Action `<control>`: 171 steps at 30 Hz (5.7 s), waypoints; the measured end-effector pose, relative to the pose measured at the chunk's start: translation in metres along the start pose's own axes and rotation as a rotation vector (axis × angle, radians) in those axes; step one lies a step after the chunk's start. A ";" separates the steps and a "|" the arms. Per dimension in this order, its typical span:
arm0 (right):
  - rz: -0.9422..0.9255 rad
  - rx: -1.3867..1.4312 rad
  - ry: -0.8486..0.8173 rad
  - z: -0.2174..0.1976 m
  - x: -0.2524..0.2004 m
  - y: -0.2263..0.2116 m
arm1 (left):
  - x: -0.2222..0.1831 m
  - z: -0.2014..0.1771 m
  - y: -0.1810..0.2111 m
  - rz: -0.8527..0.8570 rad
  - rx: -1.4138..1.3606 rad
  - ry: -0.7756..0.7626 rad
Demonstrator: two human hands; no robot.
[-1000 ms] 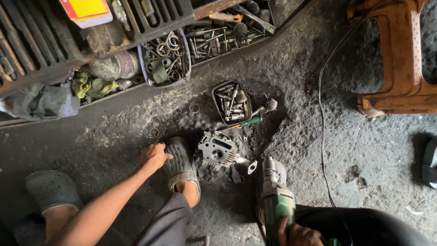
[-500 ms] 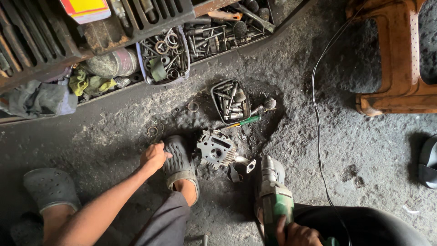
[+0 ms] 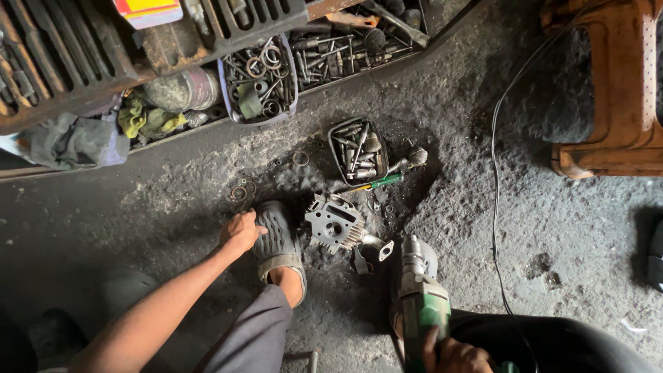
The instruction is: The person sits on the floor and uses a drill to bore into a metallic engine head, alternating between drilling and clearing debris by hand and with a small metal tool while another person observes.
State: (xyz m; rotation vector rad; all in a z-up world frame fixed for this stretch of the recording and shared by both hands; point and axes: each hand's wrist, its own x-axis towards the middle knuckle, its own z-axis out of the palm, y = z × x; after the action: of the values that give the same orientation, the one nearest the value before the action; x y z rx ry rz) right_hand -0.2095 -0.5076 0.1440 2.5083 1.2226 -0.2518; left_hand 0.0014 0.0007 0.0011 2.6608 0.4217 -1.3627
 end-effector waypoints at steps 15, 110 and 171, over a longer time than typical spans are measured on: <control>-0.022 0.110 -0.054 0.027 -0.016 -0.011 | -0.001 0.007 -0.009 0.076 -0.035 0.059; -0.112 0.168 -0.740 -0.146 0.075 0.066 | -0.006 0.037 0.011 0.277 0.718 -0.110; -0.136 0.202 -0.767 -0.167 0.083 0.071 | 0.137 -0.088 0.229 1.060 0.233 1.299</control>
State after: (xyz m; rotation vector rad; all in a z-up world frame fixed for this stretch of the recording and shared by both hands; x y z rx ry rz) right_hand -0.1007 -0.4248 0.2896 2.1172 1.0554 -1.2823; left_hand 0.2149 -0.1713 -0.0625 2.7309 -0.9909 0.6610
